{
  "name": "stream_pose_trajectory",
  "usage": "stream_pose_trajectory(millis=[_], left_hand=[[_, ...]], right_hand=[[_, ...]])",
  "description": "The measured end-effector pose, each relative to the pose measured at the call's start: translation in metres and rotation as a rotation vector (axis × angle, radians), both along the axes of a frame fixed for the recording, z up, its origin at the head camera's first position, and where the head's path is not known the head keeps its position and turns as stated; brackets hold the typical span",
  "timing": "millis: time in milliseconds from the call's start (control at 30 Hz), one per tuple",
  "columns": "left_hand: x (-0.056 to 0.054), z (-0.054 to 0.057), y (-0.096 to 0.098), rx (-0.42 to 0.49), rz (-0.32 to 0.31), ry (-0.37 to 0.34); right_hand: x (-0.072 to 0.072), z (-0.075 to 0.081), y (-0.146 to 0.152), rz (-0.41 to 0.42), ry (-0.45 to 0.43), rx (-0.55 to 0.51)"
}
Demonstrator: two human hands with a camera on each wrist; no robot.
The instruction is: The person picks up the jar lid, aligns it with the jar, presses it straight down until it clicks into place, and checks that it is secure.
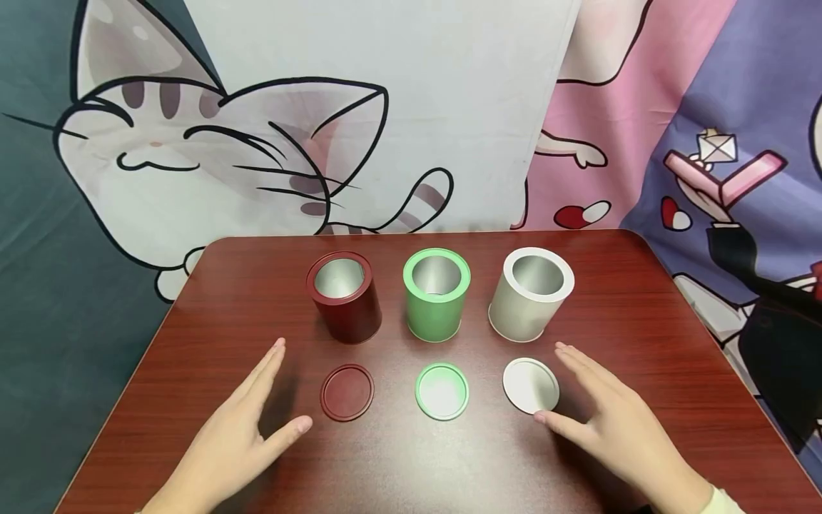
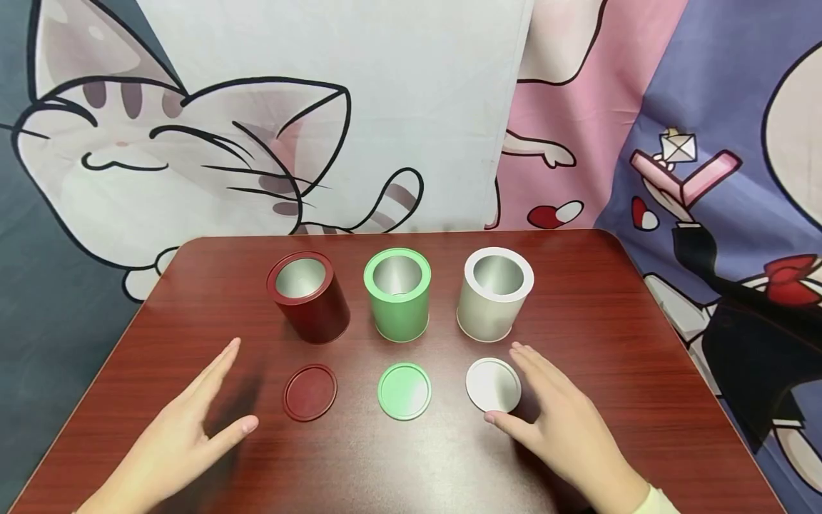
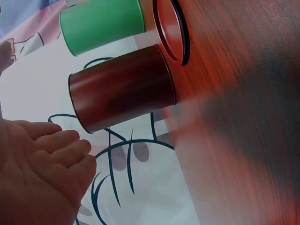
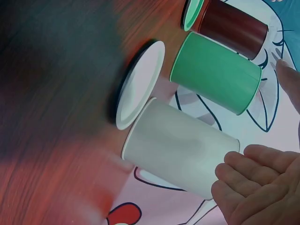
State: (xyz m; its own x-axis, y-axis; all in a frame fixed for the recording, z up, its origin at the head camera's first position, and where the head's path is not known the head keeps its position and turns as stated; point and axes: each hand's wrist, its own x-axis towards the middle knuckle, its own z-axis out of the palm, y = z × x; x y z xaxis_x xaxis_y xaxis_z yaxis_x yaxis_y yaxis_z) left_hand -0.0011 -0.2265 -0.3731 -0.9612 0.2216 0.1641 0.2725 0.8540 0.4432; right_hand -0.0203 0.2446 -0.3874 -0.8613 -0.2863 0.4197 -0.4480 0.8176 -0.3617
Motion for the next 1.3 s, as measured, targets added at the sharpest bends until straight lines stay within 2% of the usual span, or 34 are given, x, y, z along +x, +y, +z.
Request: stream_pose_trajectory(millis=[300, 567, 733, 933, 1167, 1300], left_hand=[[0.000, 0.001, 0.000, 0.050, 0.054, 0.022], [0.002, -0.003, -0.001, 0.049, 0.067, 0.026], [0.003, -0.005, 0.000, 0.054, 0.070, -0.002], [0.003, -0.008, 0.000, 0.052, 0.064, 0.014], [0.000, -0.009, 0.003, 0.074, 0.060, -0.029], [-0.001, -0.013, 0.004, 0.065, 0.055, -0.023]], right_hand=[[0.000, -0.005, -0.008, 0.007, -0.011, -0.014], [-0.002, -0.009, -0.014, 0.029, -0.011, -0.028], [-0.003, -0.012, -0.019, 0.040, -0.016, -0.036], [-0.003, -0.015, -0.027, 0.056, -0.032, -0.034], [-0.004, -0.018, -0.038, 0.109, -0.018, -0.021], [-0.004, -0.021, -0.046, 0.112, -0.034, -0.002]])
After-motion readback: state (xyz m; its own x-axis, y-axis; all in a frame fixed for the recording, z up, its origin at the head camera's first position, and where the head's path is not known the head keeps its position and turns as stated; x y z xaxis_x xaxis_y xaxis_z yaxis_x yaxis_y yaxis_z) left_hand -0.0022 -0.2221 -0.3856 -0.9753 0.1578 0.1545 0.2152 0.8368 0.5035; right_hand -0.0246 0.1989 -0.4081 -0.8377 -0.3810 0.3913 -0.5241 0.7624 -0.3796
